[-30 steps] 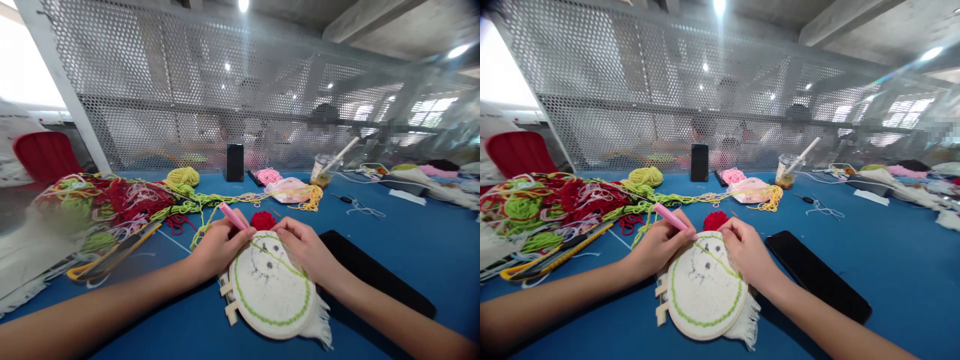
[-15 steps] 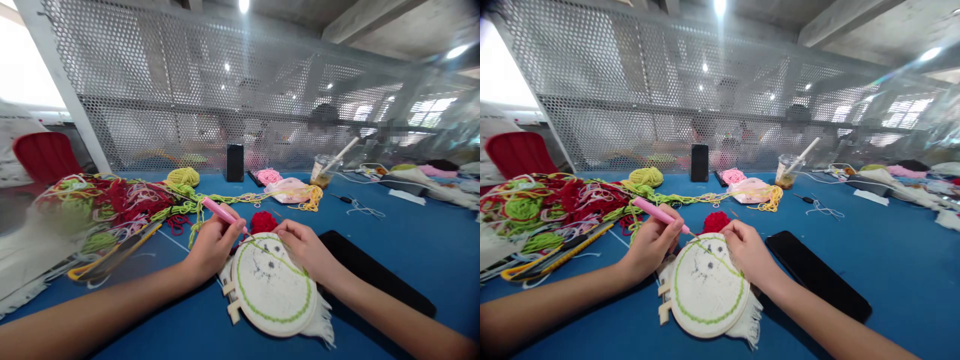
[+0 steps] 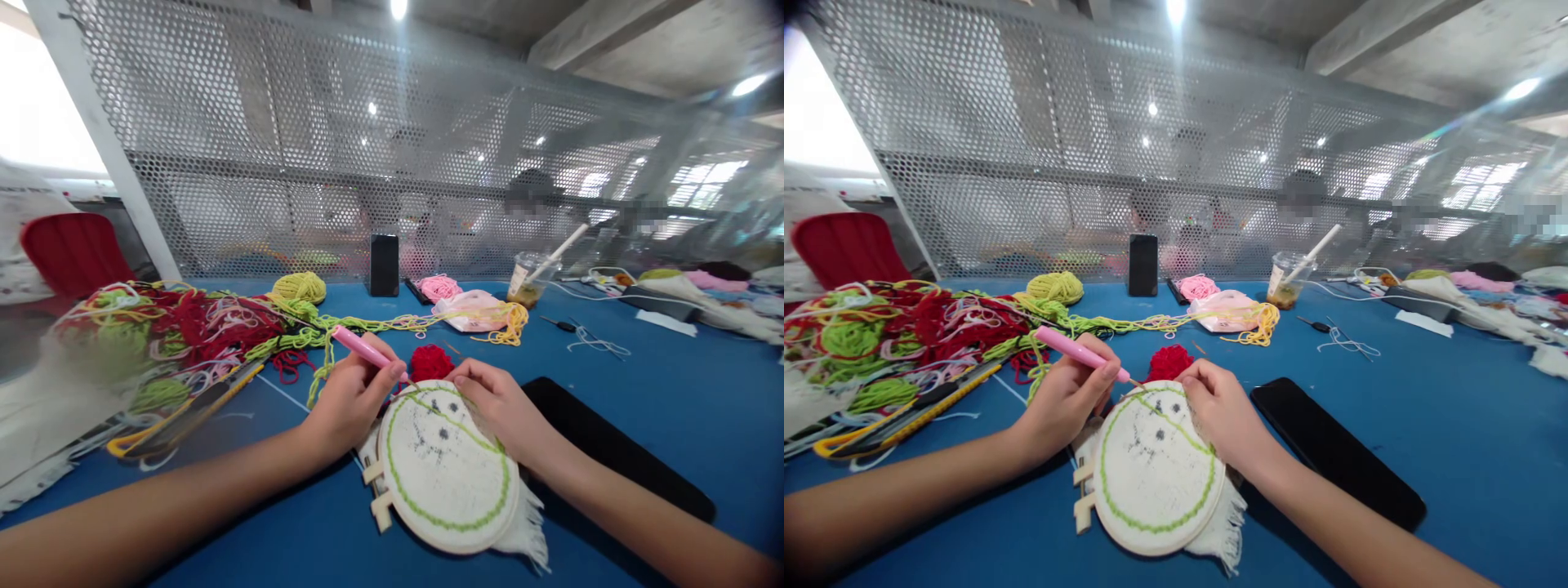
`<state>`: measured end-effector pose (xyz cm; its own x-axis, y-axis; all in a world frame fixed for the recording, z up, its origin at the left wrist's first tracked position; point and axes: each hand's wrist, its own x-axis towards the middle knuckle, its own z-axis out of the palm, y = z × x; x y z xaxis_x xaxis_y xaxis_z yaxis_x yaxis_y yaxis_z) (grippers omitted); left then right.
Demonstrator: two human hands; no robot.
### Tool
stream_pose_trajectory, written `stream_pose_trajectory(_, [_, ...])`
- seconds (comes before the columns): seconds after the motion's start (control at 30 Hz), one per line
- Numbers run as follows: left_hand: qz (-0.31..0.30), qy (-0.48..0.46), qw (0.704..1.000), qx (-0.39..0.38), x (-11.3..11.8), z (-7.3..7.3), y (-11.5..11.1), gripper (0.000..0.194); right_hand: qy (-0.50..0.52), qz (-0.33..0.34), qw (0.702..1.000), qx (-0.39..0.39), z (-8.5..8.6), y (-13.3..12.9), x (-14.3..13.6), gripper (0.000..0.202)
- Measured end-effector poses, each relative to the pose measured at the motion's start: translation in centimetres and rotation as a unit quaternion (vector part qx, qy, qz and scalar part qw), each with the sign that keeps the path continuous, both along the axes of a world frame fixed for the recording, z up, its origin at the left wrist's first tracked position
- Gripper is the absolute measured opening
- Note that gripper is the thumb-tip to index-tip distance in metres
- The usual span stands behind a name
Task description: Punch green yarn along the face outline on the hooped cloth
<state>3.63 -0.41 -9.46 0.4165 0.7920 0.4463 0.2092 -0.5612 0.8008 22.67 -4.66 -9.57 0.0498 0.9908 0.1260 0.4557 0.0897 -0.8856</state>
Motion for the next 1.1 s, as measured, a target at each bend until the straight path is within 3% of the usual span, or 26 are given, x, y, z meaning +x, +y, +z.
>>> stream_pose_trajectory(0.17, [0.005, 0.031, 0.999, 0.032, 0.3, 0.2, 0.0, 0.018, -0.007, 0.005, 1.0, 0.017, 0.6, -0.4, -0.2, 0.02])
stream_pose_trajectory(0.33, [-0.055, 0.073, 0.991, 0.102, 0.7, 0.2, -0.1, 0.013, -0.02, 0.019, 0.999, 0.032, 1.1, -0.9, -0.7, 0.018])
stream_pose_trajectory(0.5, [-0.05, 0.075, 0.994, 0.057, 0.6, 0.4, -0.1, 0.016, -0.03, 0.011, 0.999, 0.025, 0.7, -0.7, -0.7, 0.019])
stream_pose_trajectory(0.7, [0.004, -0.006, 1.0, -0.016, 0.2, 0.2, -0.1, 0.02, -0.034, 0.006, 0.999, 0.018, 0.1, -0.1, -0.2, 0.02])
stream_pose_trajectory(1.1, [-0.009, -0.032, 0.999, -0.029, 0.2, -0.2, 0.1, 0.02, -0.023, 0.002, 1.0, 0.006, 0.2, -0.1, -0.2, 0.02])
